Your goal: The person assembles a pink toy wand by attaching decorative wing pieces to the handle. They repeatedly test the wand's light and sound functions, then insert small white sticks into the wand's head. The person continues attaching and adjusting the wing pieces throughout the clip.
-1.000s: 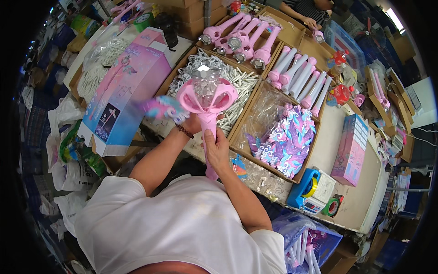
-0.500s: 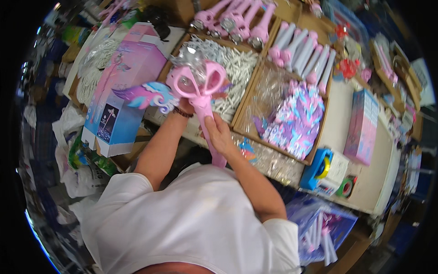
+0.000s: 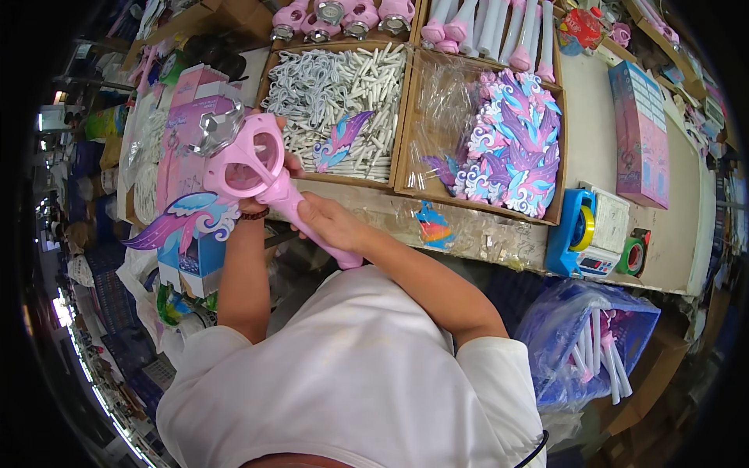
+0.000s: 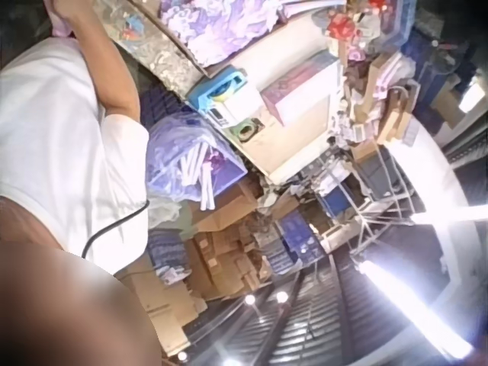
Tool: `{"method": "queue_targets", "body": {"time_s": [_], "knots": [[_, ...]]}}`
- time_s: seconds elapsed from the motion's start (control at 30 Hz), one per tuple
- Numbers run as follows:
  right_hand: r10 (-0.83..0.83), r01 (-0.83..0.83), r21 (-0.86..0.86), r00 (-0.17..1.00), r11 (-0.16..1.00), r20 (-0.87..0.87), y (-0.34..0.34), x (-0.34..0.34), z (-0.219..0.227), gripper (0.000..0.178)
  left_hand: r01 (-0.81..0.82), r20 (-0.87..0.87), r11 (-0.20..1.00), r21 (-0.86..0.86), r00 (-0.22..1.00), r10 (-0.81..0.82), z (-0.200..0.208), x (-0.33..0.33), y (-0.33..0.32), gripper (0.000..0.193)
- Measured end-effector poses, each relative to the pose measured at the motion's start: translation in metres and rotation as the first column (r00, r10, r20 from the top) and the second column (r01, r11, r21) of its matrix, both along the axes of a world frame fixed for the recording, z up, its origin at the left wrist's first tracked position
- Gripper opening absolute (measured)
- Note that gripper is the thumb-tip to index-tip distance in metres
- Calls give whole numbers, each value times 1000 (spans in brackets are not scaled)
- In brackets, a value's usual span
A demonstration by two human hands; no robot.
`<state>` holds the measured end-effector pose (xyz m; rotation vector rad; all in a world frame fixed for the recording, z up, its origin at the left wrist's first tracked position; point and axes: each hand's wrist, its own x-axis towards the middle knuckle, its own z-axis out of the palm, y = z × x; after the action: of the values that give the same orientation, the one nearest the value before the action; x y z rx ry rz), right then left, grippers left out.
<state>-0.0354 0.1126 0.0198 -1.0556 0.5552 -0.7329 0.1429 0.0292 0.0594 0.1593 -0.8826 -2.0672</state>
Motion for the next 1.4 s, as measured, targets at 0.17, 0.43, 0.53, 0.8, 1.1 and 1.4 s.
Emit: {"method": "queue_targets", "body": {"time_s": [0.17, 0.43, 0.53, 0.8, 1.1, 1.4], "knots": [[-153, 92, -184, 923, 979, -352, -19, 13, -14, 52, -246, -45, 968, 49, 968, 248, 0, -3, 11, 68], [-261, 222, -188, 367, 957, -893, -83, 1, -46, 51, -302, -34, 943, 141, 950, 310, -21, 54, -30, 67], [-37, 239, 53, 358, 970, -933, -99, 3, -62, 52, -85, -273, 977, 194, 952, 137, -27, 68, -58, 69], [-311, 633, 323, 683, 704, -661, -99, 20, -71, 29, -14, -503, 992, 125, 861, 76, -48, 89, -120, 71], [-792, 674, 506, 609, 538, 31, -129, 48, 5, 18, 19, -470, 972, 235, 877, 96, -35, 71, -147, 76], [-793, 762, 224, 597, 607, 120, -147, 41, 62, 16, 89, -436, 992, 92, 899, -40, -14, 52, -134, 70]]}}
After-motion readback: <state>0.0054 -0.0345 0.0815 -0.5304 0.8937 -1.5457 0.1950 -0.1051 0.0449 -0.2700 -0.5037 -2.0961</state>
